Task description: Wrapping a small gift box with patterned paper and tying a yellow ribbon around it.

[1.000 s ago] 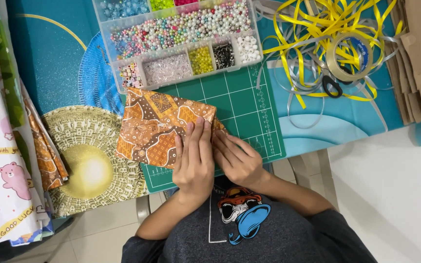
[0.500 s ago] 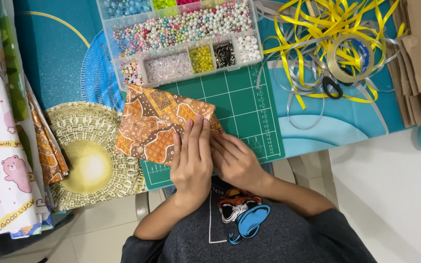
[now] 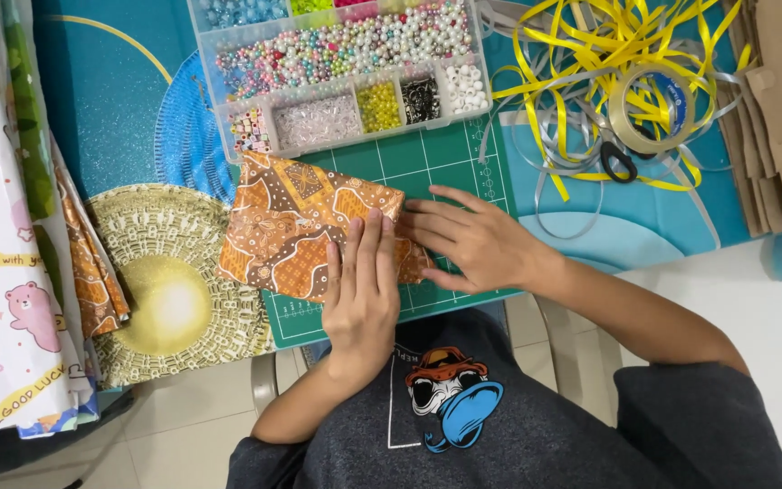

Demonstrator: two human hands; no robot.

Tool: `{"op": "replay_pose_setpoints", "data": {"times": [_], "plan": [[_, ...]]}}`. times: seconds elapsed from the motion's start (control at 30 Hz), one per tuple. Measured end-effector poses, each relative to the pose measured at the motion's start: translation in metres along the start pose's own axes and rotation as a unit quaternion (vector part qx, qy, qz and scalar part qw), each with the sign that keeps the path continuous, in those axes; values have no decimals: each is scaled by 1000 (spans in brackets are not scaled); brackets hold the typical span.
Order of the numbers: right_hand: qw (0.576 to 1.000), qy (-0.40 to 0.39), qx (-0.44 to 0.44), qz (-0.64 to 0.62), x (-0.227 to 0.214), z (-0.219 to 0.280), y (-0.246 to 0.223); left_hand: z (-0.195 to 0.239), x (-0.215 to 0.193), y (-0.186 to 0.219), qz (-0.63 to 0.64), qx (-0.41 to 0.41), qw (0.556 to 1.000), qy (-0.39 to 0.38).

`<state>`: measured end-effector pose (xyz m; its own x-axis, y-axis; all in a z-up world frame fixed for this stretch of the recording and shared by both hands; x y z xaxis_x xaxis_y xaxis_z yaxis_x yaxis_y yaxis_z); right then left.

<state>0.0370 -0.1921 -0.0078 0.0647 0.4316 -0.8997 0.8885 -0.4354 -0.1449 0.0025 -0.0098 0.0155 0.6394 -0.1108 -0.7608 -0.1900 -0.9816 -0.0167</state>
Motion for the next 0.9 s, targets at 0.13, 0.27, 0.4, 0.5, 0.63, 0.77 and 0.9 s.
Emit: {"op": "replay_pose_setpoints", "data": {"times": [0.13, 0.27, 0.4, 0.5, 0.63, 0.77, 0.9], "plan": [[1000, 14, -5, 8, 7, 3, -9, 3, 4, 0, -2, -2, 1000, 1], [998, 38, 38, 39, 19, 10, -27, 5, 4, 0, 2, 1, 1000, -8], [995, 44, 73, 60, 22, 18, -51, 5, 4, 0, 9, 5, 1000, -9], [994, 43, 87, 42, 16, 22, -63, 6, 6, -1, 7, 7, 1000, -2], [986, 73, 127, -76, 12, 36, -58, 8, 7, -2, 9, 13, 1000, 0], [978, 91, 165, -91, 6, 37, -47, 9, 0, -7, 6, 33, 999, -42], [994, 43, 77, 60, -1, 30, -45, 8, -4, -9, 7, 46, 997, -61]]}}
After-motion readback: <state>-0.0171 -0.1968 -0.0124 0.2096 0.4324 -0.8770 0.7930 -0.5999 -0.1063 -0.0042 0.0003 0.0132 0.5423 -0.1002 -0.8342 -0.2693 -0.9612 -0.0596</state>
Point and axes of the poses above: each hand's wrist, its own z-axis away from the middle knuckle, its own x-axis out of the palm, y = z × x, the point moved 1 cm from there along -z, towards the middle knuckle, and after that the axes turned 10 degrees about -x, right-handed, at the moved point
